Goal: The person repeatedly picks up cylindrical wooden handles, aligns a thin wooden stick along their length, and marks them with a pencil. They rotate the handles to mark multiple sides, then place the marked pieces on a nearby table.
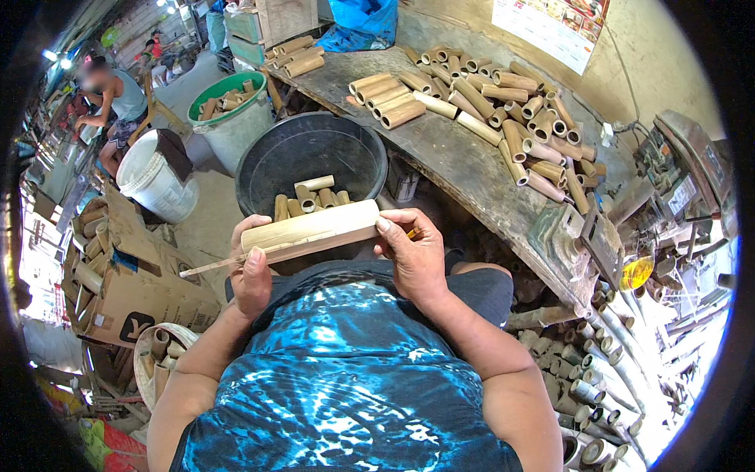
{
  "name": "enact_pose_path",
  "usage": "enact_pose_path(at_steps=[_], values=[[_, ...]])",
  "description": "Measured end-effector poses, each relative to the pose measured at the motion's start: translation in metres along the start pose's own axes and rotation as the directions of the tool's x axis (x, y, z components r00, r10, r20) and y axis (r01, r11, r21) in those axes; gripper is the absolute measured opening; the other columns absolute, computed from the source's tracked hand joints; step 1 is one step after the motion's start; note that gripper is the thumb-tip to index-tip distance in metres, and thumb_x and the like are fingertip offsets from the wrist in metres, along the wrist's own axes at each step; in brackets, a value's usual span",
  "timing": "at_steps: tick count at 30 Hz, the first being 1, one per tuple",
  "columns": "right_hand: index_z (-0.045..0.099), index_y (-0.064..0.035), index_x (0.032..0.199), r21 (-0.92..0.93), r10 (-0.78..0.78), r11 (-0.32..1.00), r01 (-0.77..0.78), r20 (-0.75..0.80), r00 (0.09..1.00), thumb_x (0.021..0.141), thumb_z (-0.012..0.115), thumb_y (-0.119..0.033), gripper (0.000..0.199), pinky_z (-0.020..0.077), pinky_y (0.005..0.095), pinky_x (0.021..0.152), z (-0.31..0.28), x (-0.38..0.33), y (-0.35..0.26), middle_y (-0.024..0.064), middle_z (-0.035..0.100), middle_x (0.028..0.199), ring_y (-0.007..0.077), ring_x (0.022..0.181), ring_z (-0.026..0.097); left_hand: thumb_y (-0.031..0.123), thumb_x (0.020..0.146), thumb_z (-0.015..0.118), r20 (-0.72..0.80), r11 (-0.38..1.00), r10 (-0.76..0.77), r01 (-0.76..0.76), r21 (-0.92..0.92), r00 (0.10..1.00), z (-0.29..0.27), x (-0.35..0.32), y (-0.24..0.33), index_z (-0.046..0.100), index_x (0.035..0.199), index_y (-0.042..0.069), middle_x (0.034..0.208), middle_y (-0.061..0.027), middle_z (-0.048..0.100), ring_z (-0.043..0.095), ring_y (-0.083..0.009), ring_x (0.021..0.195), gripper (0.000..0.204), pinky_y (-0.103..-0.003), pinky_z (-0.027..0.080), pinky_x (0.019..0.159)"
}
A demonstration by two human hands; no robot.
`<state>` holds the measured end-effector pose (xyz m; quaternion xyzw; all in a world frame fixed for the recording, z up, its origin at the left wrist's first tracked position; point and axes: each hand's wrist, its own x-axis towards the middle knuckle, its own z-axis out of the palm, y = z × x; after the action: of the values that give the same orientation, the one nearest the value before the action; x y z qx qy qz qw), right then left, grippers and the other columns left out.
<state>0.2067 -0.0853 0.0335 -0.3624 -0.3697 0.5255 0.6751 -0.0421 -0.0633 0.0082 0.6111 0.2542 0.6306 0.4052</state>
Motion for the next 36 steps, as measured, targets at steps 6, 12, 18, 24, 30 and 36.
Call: enact_pose_path(at_steps=[6,12,18,24,30,36], values=[[0.062,-0.0041,0.099,-0.071,-0.050,0.996,0.048,-0.029,0.998,0.090,0.066,-0.005,0.010,0.0516,0.0232,0.058,-0.001,-0.001,0.002,0.0039,0.063,0.085,0.0097,0.071,0.060,0.022,0.096,0.052,-0.039,0.992,-0.050,0.045,-0.114,0.998,0.004,-0.001,-0.005,0.045,0.132,-0.002,0.127,-0.0085,0.050,0.051,-0.0145,0.111,0.044,-0.027,0.036,0.101],[0.064,-0.0020,0.101,-0.183,-0.139,0.974,0.134,-0.016,0.990,0.093,0.067,-0.011,0.012,0.0523,0.0205,0.061,-0.002,-0.003,0.007,0.0027,0.064,0.086,0.0066,0.069,0.059,0.029,0.101,0.049,-0.015,0.940,-0.185,0.172,-0.295,0.983,0.004,-0.006,-0.016,0.042,0.135,-0.004,0.130,-0.0134,0.052,0.053,-0.0221,0.120,0.048,-0.037,0.042,0.104],[0.066,0.0011,0.104,-0.308,-0.239,0.925,0.223,-0.013,0.971,0.094,0.064,-0.011,0.016,0.0506,0.0201,0.061,0.002,-0.005,0.012,0.0043,0.066,0.087,0.0068,0.069,0.060,0.026,0.102,0.047,-0.032,0.894,-0.254,0.222,-0.389,0.967,0.004,-0.013,-0.024,0.046,0.133,-0.001,0.123,-0.0102,0.056,0.053,-0.0178,0.116,0.041,-0.031,0.039,0.103],[0.066,0.0018,0.106,-0.328,-0.271,0.910,0.252,-0.011,0.963,0.095,0.063,-0.009,0.015,0.0516,0.0210,0.062,0.004,-0.007,0.013,0.0045,0.065,0.087,0.0073,0.070,0.059,0.029,0.103,0.045,-0.044,0.916,-0.311,0.286,-0.282,0.950,0.004,-0.015,-0.025,0.048,0.130,0.000,0.112,-0.0065,0.059,0.055,-0.0109,0.099,0.040,-0.024,0.042,0.085],[0.063,0.0030,0.106,-0.410,-0.203,0.888,0.210,0.061,0.977,0.097,0.059,-0.008,0.015,0.0521,0.0234,0.064,-0.001,-0.010,0.005,0.0052,0.063,0.086,0.0094,0.070,0.059,0.031,0.104,0.040,-0.018,0.947,-0.263,0.255,-0.197,0.965,-0.002,-0.011,-0.023,0.049,0.128,0.001,0.095,-0.0017,0.062,0.054,-0.0059,0.082,0.040,-0.019,0.041,0.072],[0.059,-0.0027,0.097,0.047,-0.072,0.996,0.078,-0.126,0.989,0.103,0.037,-0.049,0.051,0.0451,0.0282,0.064,-0.016,0.004,-0.026,0.0071,0.053,0.074,0.0188,0.067,0.056,0.034,0.104,0.041,0.065,0.891,-0.387,0.391,-0.233,0.920,-0.009,-0.027,-0.016,0.056,0.121,-0.001,0.097,-0.0045,0.066,0.050,-0.0021,0.074,0.042,-0.017,0.036,0.063]])
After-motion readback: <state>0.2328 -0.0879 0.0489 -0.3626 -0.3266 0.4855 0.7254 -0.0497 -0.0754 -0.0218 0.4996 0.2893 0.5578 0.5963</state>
